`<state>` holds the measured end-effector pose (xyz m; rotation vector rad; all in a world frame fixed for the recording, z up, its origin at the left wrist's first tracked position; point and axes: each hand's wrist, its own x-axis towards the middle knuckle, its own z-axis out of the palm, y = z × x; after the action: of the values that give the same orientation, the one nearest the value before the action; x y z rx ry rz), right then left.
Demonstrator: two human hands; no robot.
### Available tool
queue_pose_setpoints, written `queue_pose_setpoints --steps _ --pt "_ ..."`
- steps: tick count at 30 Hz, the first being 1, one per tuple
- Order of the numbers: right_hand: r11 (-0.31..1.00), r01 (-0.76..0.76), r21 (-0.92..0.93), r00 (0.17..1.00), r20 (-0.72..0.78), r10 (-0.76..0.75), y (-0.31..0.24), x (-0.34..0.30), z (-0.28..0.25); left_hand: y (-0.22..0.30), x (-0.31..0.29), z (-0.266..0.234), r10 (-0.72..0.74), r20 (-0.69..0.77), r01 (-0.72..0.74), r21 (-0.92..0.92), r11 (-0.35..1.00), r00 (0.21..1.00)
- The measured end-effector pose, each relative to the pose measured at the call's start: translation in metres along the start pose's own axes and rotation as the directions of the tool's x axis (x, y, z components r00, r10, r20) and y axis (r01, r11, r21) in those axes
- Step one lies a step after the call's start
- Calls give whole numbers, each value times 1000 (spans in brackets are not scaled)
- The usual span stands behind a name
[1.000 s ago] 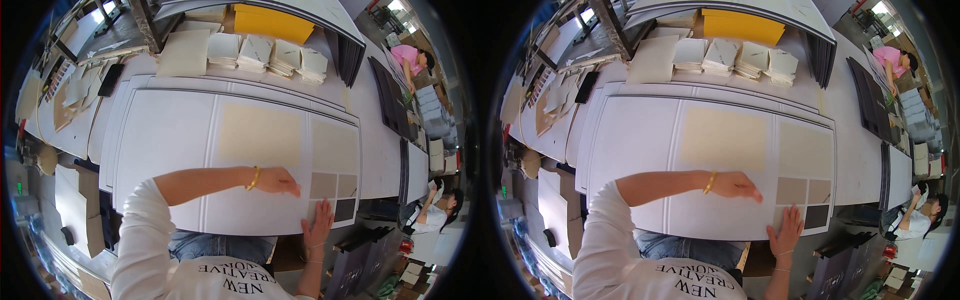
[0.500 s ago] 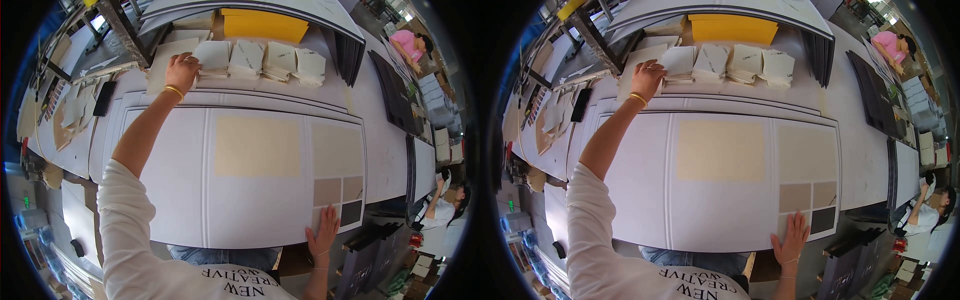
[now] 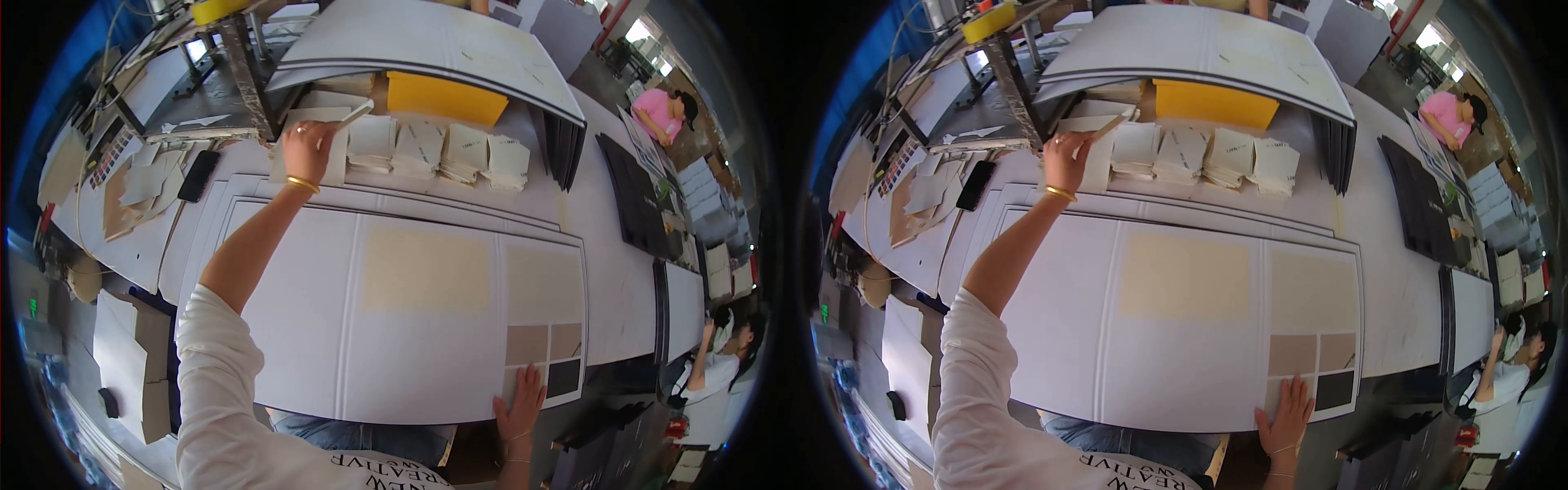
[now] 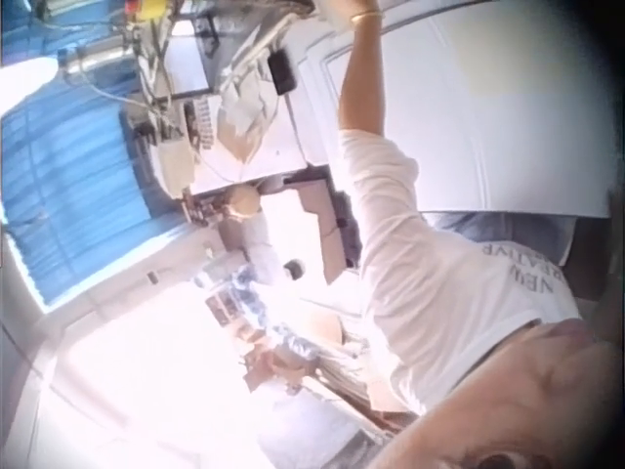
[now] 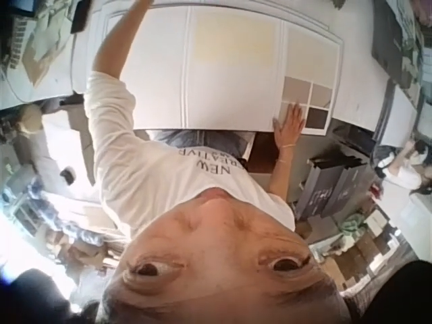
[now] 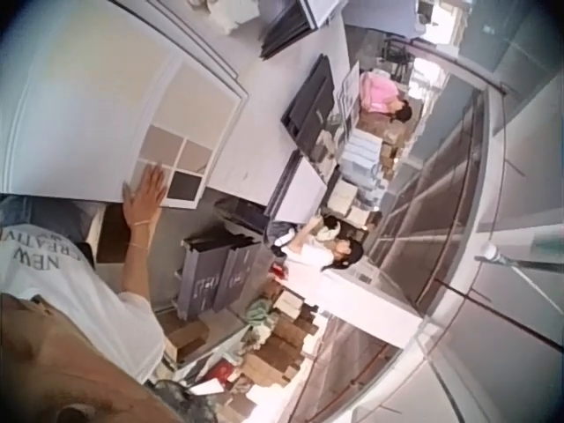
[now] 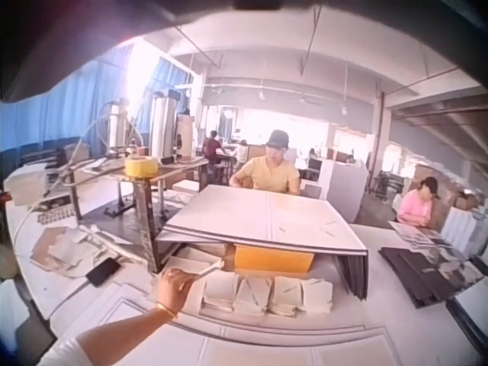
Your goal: Peeling adhesive backing from various paper samples and sticking them onto designated areas of a white cardboard folder, then using a small wooden block to press them down.
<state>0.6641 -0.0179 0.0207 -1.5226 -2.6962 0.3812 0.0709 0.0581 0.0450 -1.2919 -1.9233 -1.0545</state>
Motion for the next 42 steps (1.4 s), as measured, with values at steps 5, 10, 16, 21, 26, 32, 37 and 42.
queue_pose_setpoints --steps 5,10,16,21,26,32,37,42 --pt "929 -30 369 992 -100 71 -20 10 -10 89 -49 -48 198 149 -92 -528 844 969" --pt "636 344 691 922 -376 -90 -114 38 -13 191 -117 -130 515 438 102 -825 556 737" --pt "127 381 916 917 -392 77 -165 46 -3 210 -174 -162 -51 878 859 -476 -190 476" --pt "297 384 874 915 -403 4 -165 49 15 218 -191 -171 -224 855 845 -506 -172 467" --pt "632 482 607 789 -615 -11 -161 56 5 223 -203 -168 -360 703 780 -609 140 613" --pt "730 533 428 748 -641 -171 -168 61 -25 259 -189 -179 -213 525 561 -706 433 824" --pt "643 546 537 761 -640 -111 -162 53 -14 264 -188 -176 -160 486 499 -729 468 859" --pt "616 536 577 768 -636 -72 -159 49 -13 267 -192 -179 -207 611 636 -659 402 764"
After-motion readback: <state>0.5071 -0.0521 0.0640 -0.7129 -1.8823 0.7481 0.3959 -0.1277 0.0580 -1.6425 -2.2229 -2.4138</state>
